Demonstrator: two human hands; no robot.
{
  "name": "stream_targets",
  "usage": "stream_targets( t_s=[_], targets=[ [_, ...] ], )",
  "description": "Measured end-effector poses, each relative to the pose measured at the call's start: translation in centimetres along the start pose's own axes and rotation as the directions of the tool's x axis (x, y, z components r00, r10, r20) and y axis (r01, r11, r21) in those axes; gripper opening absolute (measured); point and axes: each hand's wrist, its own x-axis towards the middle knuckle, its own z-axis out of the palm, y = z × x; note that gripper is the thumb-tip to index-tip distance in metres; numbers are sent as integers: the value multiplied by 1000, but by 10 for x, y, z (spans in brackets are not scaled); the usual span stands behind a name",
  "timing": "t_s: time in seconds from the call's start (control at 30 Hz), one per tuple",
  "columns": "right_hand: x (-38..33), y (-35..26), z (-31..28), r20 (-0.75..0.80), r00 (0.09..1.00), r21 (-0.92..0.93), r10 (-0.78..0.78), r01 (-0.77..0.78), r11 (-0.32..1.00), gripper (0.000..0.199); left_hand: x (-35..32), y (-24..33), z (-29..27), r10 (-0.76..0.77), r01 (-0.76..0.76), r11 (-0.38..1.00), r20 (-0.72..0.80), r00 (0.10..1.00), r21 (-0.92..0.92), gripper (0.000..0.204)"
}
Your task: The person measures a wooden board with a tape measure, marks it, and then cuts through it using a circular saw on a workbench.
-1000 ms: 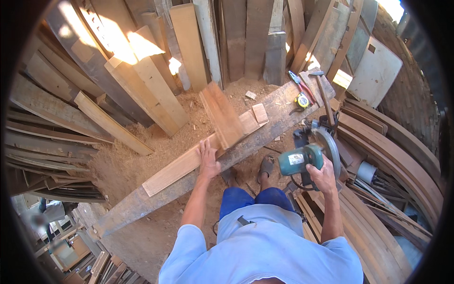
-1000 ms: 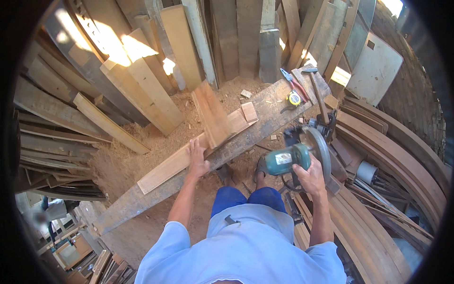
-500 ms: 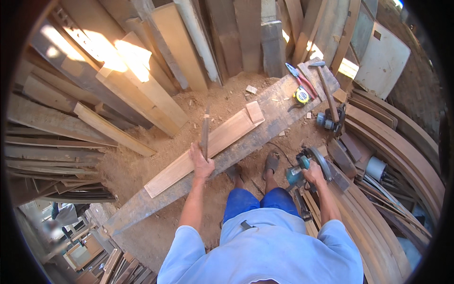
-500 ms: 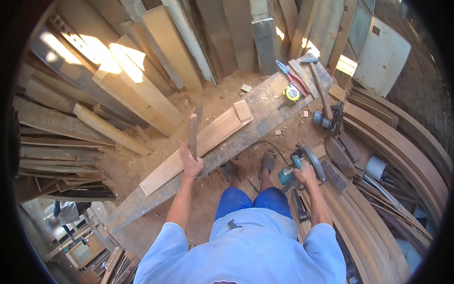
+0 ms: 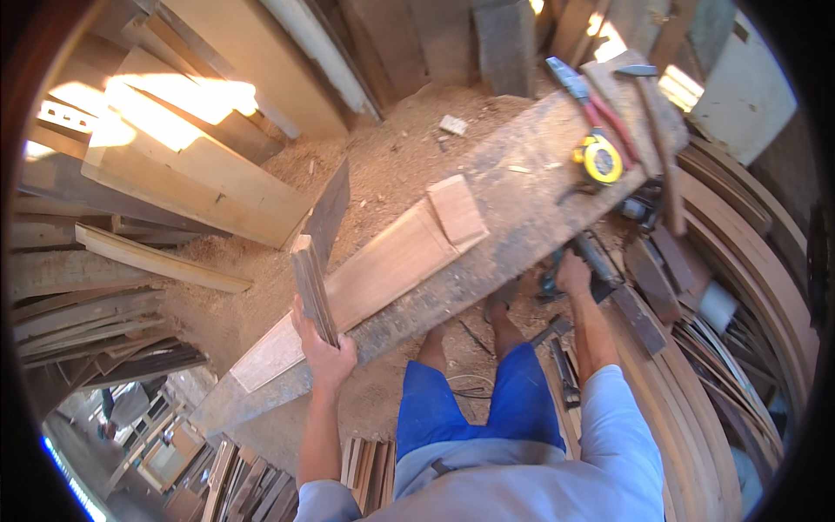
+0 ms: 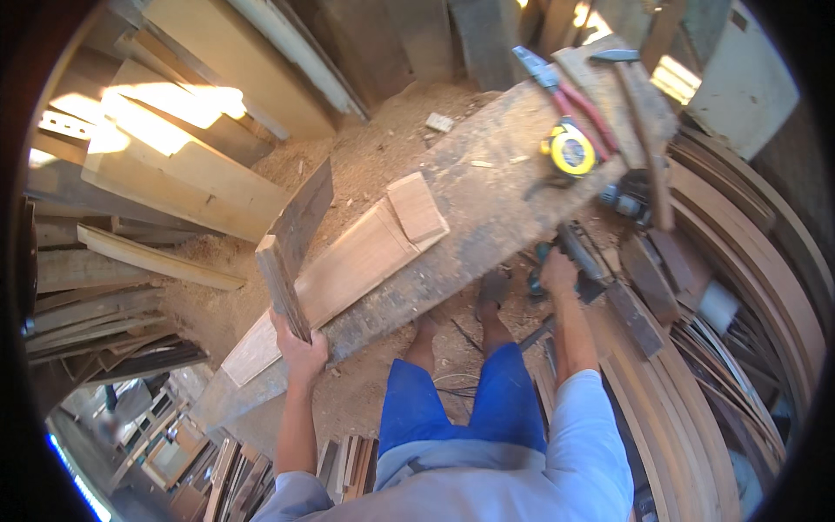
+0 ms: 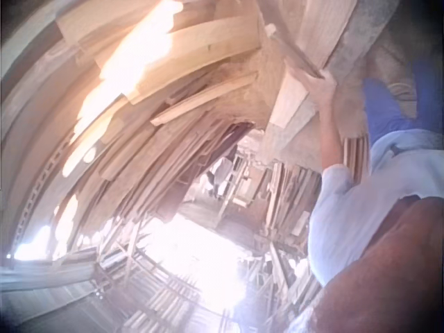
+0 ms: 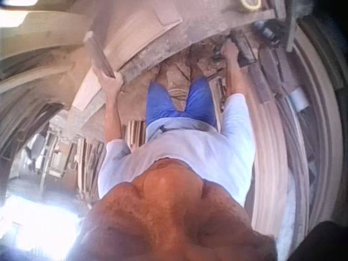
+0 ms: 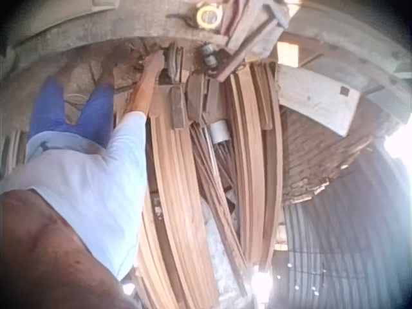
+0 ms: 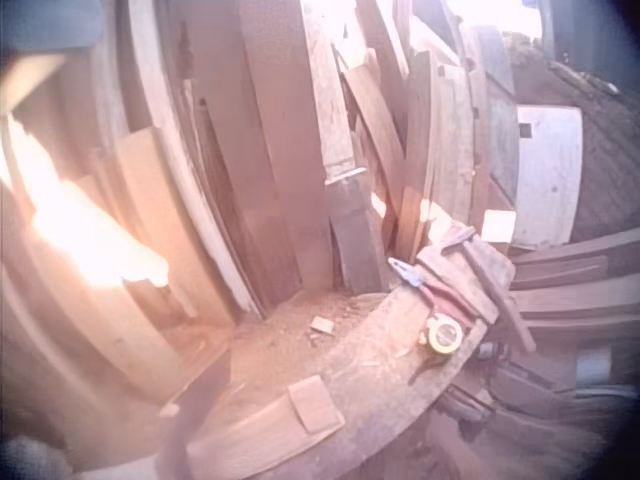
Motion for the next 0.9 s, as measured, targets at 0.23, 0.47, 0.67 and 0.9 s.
stream_targets(
  t_s=[0.23,0.47,0.67,0.9],
  targets=[
    [83,37,93,-277,948,74,-156,183,980,33,-3,-1,8,-5,7,999,-47,999,52,33],
    [48,27,137,-65,981,-177,-183,169,970,32,-6,2,-4,28,-36,990,62,998,138,25],
    [25,-7,148,0,937,-265,-349,336,904,32,-9,0,0,-33,30,992,28,999,119,33],
    [-50,-67,48,21,782,-249,-623,608,754,31,4,9,0,110,-104,992,-74,991,74,67]
  ],
)
